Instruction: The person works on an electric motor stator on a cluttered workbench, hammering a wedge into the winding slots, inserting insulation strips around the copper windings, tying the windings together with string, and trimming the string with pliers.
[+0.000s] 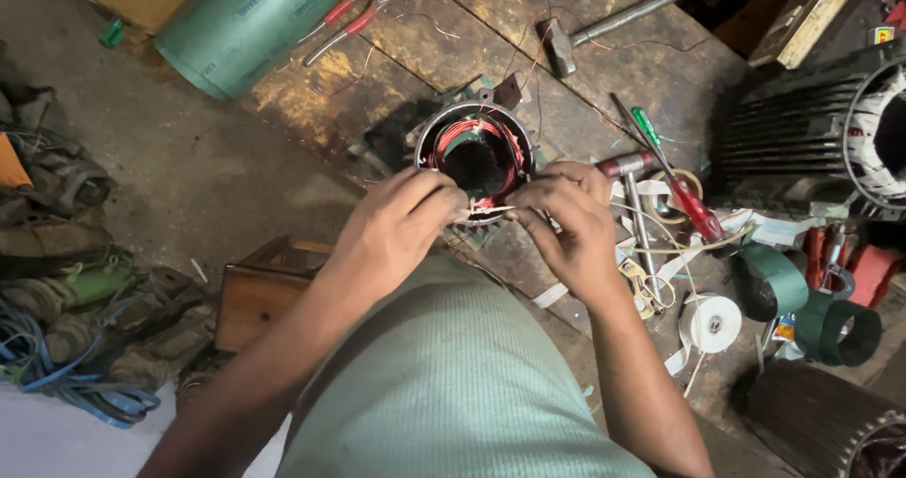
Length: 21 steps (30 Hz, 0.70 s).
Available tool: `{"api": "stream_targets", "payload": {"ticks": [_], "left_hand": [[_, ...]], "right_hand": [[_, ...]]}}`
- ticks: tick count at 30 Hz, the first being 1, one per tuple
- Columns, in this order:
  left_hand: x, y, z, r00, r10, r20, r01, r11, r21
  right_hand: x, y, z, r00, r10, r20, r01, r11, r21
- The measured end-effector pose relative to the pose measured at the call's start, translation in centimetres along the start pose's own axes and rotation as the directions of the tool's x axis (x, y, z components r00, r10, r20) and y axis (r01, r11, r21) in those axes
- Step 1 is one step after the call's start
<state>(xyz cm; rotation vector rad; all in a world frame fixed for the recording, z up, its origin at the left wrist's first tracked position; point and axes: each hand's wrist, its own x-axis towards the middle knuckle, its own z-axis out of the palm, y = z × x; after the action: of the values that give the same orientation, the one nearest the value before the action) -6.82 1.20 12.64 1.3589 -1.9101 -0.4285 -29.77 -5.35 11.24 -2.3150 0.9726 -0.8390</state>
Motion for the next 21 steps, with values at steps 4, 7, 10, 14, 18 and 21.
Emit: {"api": "stream_targets", "payload": {"ticks": [4,7,10,14,18,21], "left_hand": [[1.0,0.3,0.8,0.997,0.045,0.06,-0.053,0.987,0.154],[1.7,0.8,1.9,0.993,0.068,0.096,-0.088,0.971,0.223],[2.2,1.3,2.9,0.99,0.082,0.117,-0.105,0.972,0.209],[2.6,2.2,3.9,0.974,0.065,0.215,-0.131,0.943,0.306],[3.0,2.7,4.1,0.991,0.04,0.131,-0.067,0.976,0.209],[2.8,2.8,3.7,0.996,0.051,0.071,-0.063,0.982,0.179]], "right_hand": [[-0.7,0.4,-0.7,0.999,0.025,-0.022,-0.024,0.999,0.025],[-1.3,0.6,-1.0,0.999,0.031,-0.044,-0.032,0.999,-0.012],[-1.7,0.8,-1.1,0.998,0.044,-0.049,-0.044,0.999,-0.009],[-1.9,1.0,-1.2,0.998,0.049,-0.049,-0.049,0.999,0.004],[-2.0,1.3,-1.4,0.996,0.069,-0.052,-0.064,0.995,0.082],[-2.2,1.5,-1.7,0.989,0.105,-0.103,-0.092,0.989,0.119]]}}
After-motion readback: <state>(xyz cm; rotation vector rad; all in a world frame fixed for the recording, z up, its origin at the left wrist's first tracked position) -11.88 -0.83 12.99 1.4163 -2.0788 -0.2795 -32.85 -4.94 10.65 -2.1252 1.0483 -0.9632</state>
